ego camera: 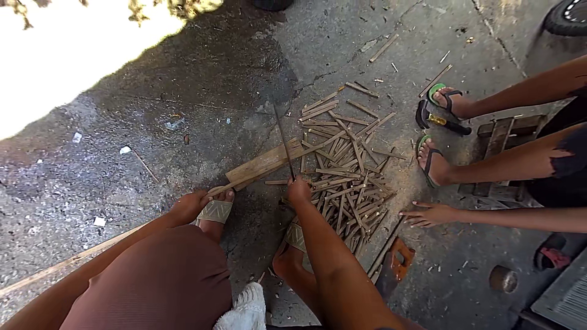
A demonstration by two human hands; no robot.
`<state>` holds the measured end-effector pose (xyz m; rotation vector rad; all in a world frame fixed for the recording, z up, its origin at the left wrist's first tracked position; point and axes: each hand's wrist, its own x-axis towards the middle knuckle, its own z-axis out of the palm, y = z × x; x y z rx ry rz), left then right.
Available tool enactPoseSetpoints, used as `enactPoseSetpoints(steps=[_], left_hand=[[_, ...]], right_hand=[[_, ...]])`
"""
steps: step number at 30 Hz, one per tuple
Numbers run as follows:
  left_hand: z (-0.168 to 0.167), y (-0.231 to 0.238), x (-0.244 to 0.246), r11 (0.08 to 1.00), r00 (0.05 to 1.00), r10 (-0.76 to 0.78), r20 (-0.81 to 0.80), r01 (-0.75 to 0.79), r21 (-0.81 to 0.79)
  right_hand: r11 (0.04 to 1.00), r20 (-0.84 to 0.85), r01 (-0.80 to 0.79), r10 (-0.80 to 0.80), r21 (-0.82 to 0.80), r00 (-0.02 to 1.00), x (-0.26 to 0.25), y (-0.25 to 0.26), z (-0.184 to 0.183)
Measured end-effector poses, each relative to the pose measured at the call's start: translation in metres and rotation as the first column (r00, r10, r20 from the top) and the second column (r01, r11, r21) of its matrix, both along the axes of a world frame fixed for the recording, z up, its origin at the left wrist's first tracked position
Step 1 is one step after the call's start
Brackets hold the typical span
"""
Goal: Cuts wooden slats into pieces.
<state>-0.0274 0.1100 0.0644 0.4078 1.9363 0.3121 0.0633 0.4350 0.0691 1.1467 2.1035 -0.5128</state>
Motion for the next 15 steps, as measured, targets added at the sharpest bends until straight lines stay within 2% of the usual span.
enactPoseSetpoints(steps=[6, 9, 10, 13, 15], left_hand=[[-0.006, -0.006, 0.007, 0.999, 0.999, -0.01, -0.032, 0.011, 0.03], [0.007, -0.003, 0.001, 1.0, 0.997, -0.021, -0.071, 0.021, 0.006], [0.011, -0.001, 0.0, 1.0, 0.997, -0.03, -0.078, 0.029, -0.005], [0.02, 0.005, -0.002, 0.999, 0.997, -0.035, -0.072, 0.034, -0.023], [0.021, 0.006, -0.001, 0.999, 0.998, -0.032, -0.059, 0.03, -0.035]], right_hand=[[0.995, -0.209, 0.074, -0.06, 0.061, 0.976, 0.015, -0.007, 0.003], [0.985, -0.376, 0.138, -0.089, 0.103, 0.922, 0.025, -0.011, -0.004], [0.986, -0.355, 0.133, -0.09, 0.098, 0.931, 0.027, -0.011, -0.008], [0.998, -0.093, 0.068, -0.068, 0.0, 0.993, 0.016, -0.004, -0.011], [0.998, -0.036, 0.054, -0.055, -0.023, 0.998, 0.004, -0.001, -0.011]])
